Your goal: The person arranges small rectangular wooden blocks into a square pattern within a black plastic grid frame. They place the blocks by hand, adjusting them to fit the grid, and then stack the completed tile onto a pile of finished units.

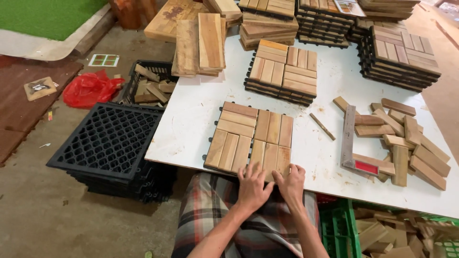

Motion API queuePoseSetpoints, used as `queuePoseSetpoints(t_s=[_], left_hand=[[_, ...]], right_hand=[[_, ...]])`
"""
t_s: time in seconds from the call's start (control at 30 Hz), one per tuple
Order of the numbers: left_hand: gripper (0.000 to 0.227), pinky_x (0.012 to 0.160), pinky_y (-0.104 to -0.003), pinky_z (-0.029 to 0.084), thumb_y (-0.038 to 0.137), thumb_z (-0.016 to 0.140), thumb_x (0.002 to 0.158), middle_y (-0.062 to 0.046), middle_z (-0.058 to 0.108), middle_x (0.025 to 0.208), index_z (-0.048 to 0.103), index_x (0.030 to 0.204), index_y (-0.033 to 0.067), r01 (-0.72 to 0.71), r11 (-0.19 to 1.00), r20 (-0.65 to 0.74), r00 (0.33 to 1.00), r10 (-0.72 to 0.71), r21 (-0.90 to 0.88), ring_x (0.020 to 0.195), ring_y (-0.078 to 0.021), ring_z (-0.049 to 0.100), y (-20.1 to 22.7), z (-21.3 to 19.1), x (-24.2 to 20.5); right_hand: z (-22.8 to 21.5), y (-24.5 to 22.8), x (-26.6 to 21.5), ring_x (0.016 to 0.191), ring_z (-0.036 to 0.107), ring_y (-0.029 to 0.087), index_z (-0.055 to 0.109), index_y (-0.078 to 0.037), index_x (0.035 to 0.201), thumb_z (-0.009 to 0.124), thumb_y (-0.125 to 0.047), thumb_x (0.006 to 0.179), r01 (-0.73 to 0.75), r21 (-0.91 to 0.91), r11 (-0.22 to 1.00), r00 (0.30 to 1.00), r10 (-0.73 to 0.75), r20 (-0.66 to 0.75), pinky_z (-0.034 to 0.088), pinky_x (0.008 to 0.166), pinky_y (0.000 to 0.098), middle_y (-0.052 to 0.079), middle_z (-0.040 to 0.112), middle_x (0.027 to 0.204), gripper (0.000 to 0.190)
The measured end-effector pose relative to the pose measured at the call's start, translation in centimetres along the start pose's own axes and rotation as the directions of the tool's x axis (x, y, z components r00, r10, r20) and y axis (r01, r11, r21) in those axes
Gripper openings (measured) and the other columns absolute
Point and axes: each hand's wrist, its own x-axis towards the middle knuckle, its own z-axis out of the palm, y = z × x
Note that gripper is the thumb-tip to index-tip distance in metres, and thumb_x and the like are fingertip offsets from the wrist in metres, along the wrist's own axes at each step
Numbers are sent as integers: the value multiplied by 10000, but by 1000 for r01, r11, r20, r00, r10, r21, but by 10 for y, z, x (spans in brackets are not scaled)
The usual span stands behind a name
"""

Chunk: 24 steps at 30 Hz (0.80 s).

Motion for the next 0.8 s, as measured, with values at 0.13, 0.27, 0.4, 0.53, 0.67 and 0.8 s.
queuePoseSetpoints(t_s=[0.13,0.27,0.4,0.53,0.67,0.8], left_hand=[[432,1086,-623,267,242,637,855,-226,468,1464,607,1251,73,84,982,75,995,-72,-168,1450,-428,345,23,17,5],[511,1094,-645,252,232,736,798,-351,330,1516,569,1234,23,149,988,6,989,-149,51,1460,-563,238,29,0,6],[440,1096,-650,244,198,668,867,-358,306,1533,553,1254,20,174,985,70,982,-175,15,1473,-568,215,28,-4,10],[318,1081,-604,321,217,592,924,-231,365,1532,584,1221,102,357,901,69,934,-351,-245,1454,-454,336,1,13,30],[294,1005,-437,520,284,641,872,-119,559,1366,634,1141,167,339,764,89,933,-350,-550,1277,-349,594,-21,51,34],[277,954,-505,523,285,629,883,-156,538,1390,655,1112,130,226,940,-21,971,-239,-257,1243,-366,614,10,9,25]], right_hand=[[-9,-7,-6,1041,686,398,617,46,1307,906,-308,707,-111,210,971,994,105,39,579,863,420,239,544,1250,754],[-24,-23,-10,1050,688,335,611,-12,1325,860,-195,725,-109,242,964,992,89,95,569,871,389,193,624,1174,675],[-37,-48,-16,1185,653,416,539,-7,1433,846,-234,738,-63,132,989,985,40,167,567,985,475,268,594,1308,793],[-46,-62,-18,1237,633,391,593,-52,1392,779,-226,802,-143,287,947,985,108,134,535,1023,459,234,640,1304,642],[-49,-56,-15,1061,680,334,595,-37,1387,766,-136,833,-301,552,778,954,235,188,602,847,412,250,659,1209,589],[-78,-96,-28,1134,653,325,565,28,1392,785,-86,792,-307,664,682,951,247,186,570,919,424,258,617,1242,649]])
